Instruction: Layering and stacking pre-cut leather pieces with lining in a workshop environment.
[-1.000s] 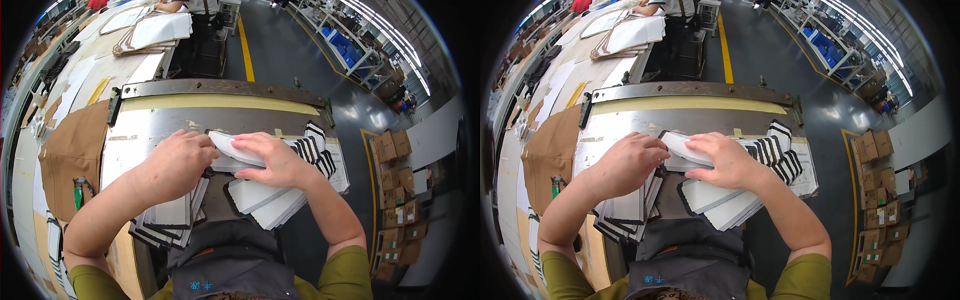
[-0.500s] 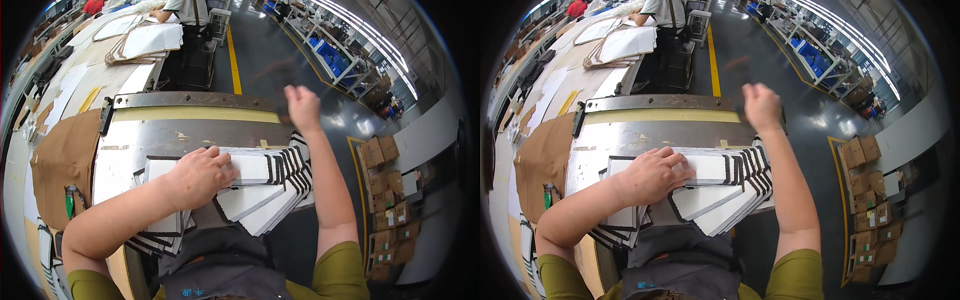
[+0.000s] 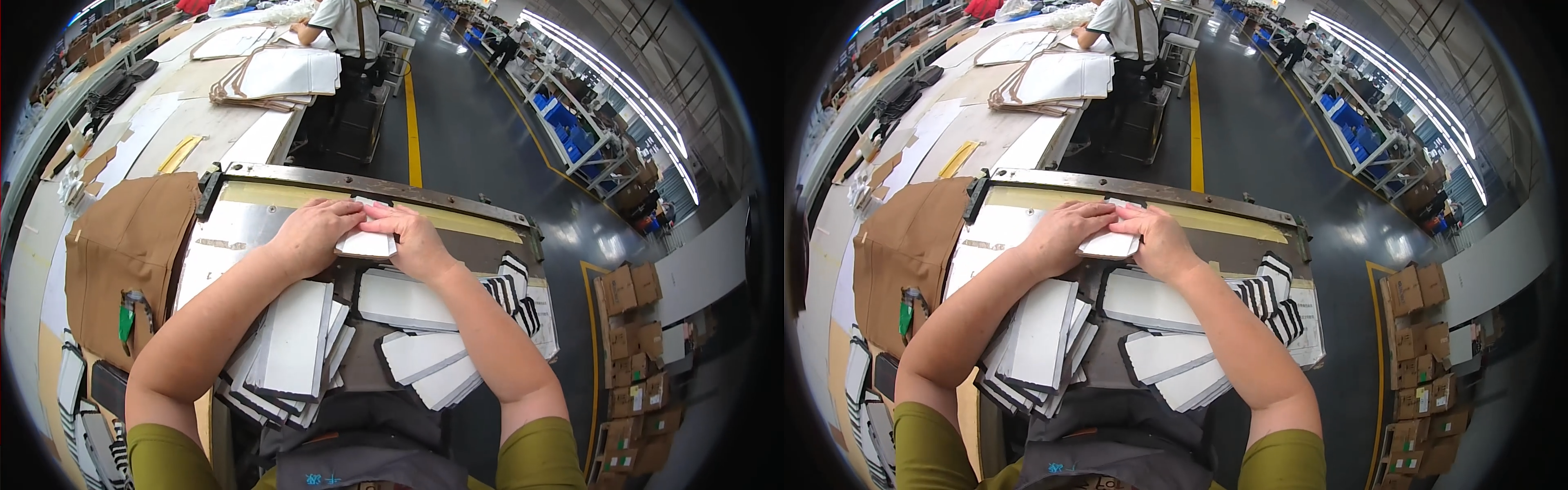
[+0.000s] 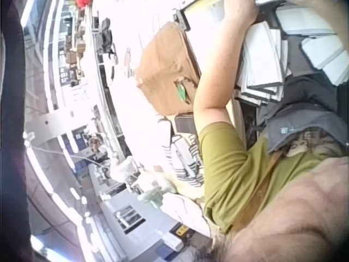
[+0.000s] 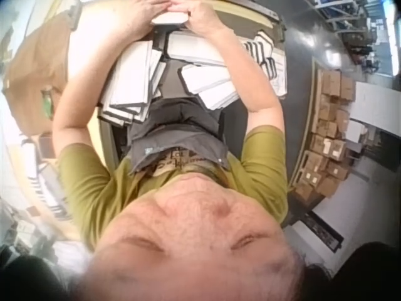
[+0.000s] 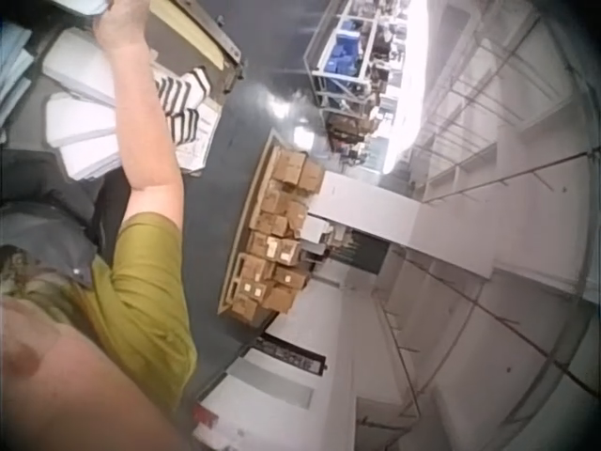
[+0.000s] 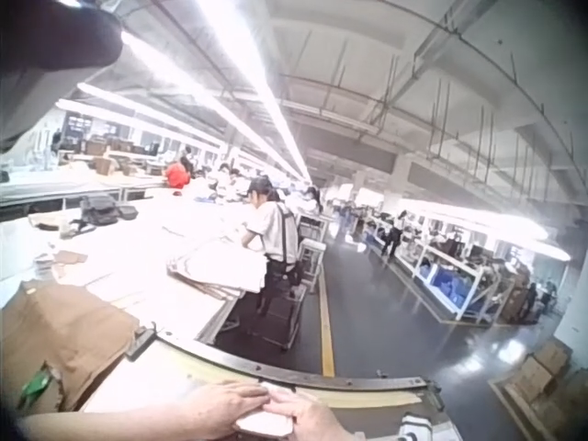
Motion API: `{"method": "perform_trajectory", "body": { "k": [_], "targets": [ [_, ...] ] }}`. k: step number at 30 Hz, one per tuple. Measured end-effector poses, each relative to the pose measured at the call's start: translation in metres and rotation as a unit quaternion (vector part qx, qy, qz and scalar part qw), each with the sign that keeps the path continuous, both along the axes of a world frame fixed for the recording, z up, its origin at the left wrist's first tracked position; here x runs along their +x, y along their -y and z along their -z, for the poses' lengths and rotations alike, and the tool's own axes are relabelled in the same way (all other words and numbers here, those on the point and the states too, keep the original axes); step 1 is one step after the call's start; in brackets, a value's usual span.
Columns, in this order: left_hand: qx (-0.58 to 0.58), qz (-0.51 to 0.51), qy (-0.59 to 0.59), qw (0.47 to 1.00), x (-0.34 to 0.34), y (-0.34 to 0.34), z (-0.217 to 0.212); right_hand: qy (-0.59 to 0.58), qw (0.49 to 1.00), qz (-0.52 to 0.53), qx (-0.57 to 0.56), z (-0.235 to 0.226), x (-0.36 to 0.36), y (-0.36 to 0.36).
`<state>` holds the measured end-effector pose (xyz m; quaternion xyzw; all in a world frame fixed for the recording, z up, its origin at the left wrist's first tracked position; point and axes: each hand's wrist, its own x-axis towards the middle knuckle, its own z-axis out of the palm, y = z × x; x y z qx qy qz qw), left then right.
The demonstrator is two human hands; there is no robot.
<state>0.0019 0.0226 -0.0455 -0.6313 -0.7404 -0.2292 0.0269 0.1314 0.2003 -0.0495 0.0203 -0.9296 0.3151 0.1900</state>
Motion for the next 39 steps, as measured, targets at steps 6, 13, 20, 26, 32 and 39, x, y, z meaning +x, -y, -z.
{"method": "perform_trajectory", "body": {
  "k": [6, 13, 20, 26, 32, 39],
  "targets": [
    [-0.011, -0.035, -0.048, 0.998, 0.007, 0.0, -0.001, 0.006, 0.983, 0.028, 0.183, -0.006, 0.01, 0.002],
    [0.003, -0.051, -0.039, 0.998, 0.004, -0.004, 0.004, -0.025, 0.979, 0.021, 0.201, -0.007, 0.005, 0.0],
    [0.025, -0.06, -0.049, 0.997, 0.006, 0.0, -0.001, -0.009, 0.979, 0.025, 0.204, -0.011, 0.006, 0.0],
    [0.033, -0.062, -0.06, 0.996, 0.002, 0.002, -0.002, -0.027, 0.981, 0.029, 0.189, -0.013, 0.005, 0.003],
    [0.028, -0.028, -0.045, 0.998, -0.003, 0.001, -0.007, 0.015, 0.995, -0.012, 0.101, -0.008, 0.005, 0.001],
    [0.006, -0.053, -0.02, 0.998, -0.008, -0.003, -0.004, 0.027, 0.979, 0.066, 0.19, -0.016, 0.006, 0.002]
  ]
}}
